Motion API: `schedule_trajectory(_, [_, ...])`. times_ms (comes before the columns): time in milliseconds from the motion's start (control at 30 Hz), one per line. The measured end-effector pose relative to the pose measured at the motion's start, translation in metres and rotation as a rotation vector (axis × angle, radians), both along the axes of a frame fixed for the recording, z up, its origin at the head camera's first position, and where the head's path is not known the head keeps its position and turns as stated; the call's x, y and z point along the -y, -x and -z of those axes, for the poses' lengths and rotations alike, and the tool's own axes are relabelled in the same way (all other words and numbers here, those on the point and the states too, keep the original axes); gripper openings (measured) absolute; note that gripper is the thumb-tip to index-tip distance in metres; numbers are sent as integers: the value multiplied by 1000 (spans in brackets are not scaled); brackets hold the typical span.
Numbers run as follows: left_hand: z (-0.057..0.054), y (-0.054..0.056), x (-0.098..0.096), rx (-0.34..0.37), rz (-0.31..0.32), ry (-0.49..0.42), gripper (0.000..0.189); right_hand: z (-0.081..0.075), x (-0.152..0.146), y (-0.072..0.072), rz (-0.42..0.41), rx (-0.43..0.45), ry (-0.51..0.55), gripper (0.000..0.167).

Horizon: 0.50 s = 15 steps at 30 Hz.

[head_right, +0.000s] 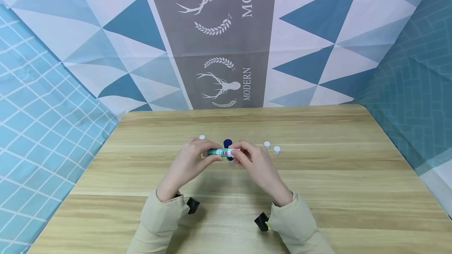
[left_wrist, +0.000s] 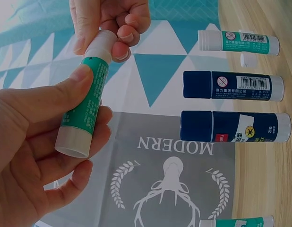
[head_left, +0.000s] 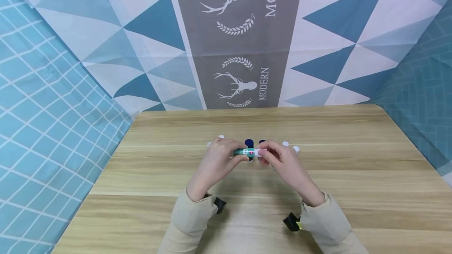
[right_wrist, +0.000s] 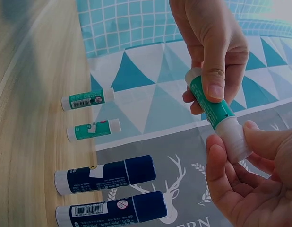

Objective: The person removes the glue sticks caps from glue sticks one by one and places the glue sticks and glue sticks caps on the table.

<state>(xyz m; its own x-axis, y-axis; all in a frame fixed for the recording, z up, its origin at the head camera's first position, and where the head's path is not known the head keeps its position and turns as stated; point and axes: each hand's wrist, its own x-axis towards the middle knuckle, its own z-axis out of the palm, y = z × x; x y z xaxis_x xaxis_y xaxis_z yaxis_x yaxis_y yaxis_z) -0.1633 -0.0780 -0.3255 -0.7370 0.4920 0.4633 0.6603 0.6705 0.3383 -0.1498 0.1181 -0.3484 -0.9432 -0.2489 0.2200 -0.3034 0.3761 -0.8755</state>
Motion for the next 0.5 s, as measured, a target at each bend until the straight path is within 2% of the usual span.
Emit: schedule_trajectory(500, [0, 0, 0, 52, -29, 13, 22, -2, -2, 0, -7, 8, -22, 16])
